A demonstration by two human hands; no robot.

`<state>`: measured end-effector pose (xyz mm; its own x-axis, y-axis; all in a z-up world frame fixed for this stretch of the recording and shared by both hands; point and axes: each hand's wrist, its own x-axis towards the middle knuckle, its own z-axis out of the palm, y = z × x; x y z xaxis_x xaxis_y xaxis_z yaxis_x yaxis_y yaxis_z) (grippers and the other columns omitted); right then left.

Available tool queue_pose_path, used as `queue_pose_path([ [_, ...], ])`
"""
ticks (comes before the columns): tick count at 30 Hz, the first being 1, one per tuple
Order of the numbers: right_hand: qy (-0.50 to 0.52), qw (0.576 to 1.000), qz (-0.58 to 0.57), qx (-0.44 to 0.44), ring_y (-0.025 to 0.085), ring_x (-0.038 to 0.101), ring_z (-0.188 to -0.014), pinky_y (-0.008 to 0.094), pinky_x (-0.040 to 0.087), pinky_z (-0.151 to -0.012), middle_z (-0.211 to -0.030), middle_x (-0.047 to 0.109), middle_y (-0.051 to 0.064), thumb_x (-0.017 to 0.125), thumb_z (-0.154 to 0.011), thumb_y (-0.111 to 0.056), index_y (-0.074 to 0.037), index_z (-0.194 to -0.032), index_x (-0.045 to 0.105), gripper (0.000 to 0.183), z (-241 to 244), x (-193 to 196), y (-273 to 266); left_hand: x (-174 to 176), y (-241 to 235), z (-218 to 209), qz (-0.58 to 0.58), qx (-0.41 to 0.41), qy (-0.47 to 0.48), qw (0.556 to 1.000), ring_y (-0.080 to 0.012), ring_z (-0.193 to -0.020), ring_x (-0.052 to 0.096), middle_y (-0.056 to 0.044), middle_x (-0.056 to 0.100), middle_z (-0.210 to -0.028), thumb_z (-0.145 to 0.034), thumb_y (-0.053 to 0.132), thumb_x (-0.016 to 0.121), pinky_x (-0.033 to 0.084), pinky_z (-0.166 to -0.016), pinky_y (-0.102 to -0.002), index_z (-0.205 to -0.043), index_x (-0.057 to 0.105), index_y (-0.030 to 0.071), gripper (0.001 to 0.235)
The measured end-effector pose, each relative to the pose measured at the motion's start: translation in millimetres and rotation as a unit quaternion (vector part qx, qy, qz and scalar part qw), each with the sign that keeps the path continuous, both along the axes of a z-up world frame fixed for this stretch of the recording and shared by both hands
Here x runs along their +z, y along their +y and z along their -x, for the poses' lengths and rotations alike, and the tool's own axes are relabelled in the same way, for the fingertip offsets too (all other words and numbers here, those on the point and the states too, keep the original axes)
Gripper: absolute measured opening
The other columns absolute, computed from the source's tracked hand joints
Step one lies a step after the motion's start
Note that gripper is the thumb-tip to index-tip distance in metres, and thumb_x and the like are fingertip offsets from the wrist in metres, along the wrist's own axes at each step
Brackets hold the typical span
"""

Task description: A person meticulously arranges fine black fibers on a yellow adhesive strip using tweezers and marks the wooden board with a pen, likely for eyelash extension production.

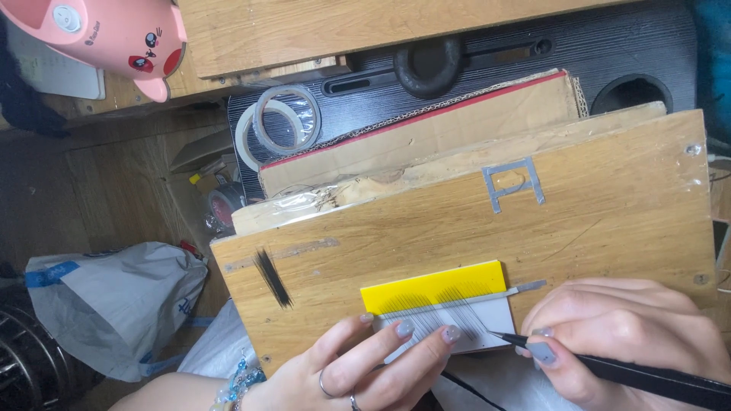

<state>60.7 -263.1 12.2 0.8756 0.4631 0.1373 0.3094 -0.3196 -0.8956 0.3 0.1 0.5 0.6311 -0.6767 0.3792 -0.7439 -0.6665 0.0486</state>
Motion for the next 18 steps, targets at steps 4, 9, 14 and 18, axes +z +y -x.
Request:
queue_pose_path([
  [4,0.004,1.0,0.017,-0.005,0.013,0.063,-0.046,0.026,0.051,-0.05,-0.06,0.067,0.0,0.059,-0.086,-0.02,-0.011,-0.071,0.052,0.02,0.4,3.1,2.5,1.8,-0.6,-1.2,-0.006,0.003,-0.009,1.0,-0.0029,-0.112,0.051,0.019,0.057,-0.138,-0.109,0.038,0.072,0.055,-0.086,-0.019,-0.128,0.071,0.024,0.024],
  [9,-0.003,1.0,-0.001,-0.001,0.013,0.061,-0.045,0.026,0.05,-0.05,-0.06,0.066,0.001,0.06,-0.085,-0.019,-0.011,-0.072,0.053,0.017,0.3,0.1,2.3,1.1,0.0,-1.2,-0.009,0.002,-0.014,1.0,-0.0035,-0.113,0.05,0.019,0.056,-0.138,-0.109,0.038,0.071,0.055,-0.087,-0.019,-0.128,0.071,0.025,0.023],
  [14,-0.004,1.0,-0.001,0.006,0.013,0.06,-0.045,0.026,0.049,-0.05,-0.06,0.066,0.001,0.06,-0.086,-0.02,-0.012,-0.072,0.054,0.017,-0.6,0.2,2.5,0.1,0.2,-1.5,-0.009,0.003,-0.021,1.0,-0.0033,-0.113,0.05,0.02,0.057,-0.138,-0.109,0.039,0.07,0.054,-0.086,-0.019,-0.128,0.07,0.026,0.023],
  [18,0.002,1.0,-0.009,0.004,0.014,0.062,-0.045,0.025,0.051,-0.05,-0.06,0.067,0.002,0.061,-0.085,-0.019,-0.011,-0.072,0.054,0.017,-0.6,0.2,3.4,-0.3,0.2,-0.8,-0.003,0.001,-0.01,1.0,-0.0036,-0.113,0.05,0.02,0.057,-0.138,-0.109,0.039,0.07,0.056,-0.086,-0.019,-0.129,0.07,0.024,0.024],
])
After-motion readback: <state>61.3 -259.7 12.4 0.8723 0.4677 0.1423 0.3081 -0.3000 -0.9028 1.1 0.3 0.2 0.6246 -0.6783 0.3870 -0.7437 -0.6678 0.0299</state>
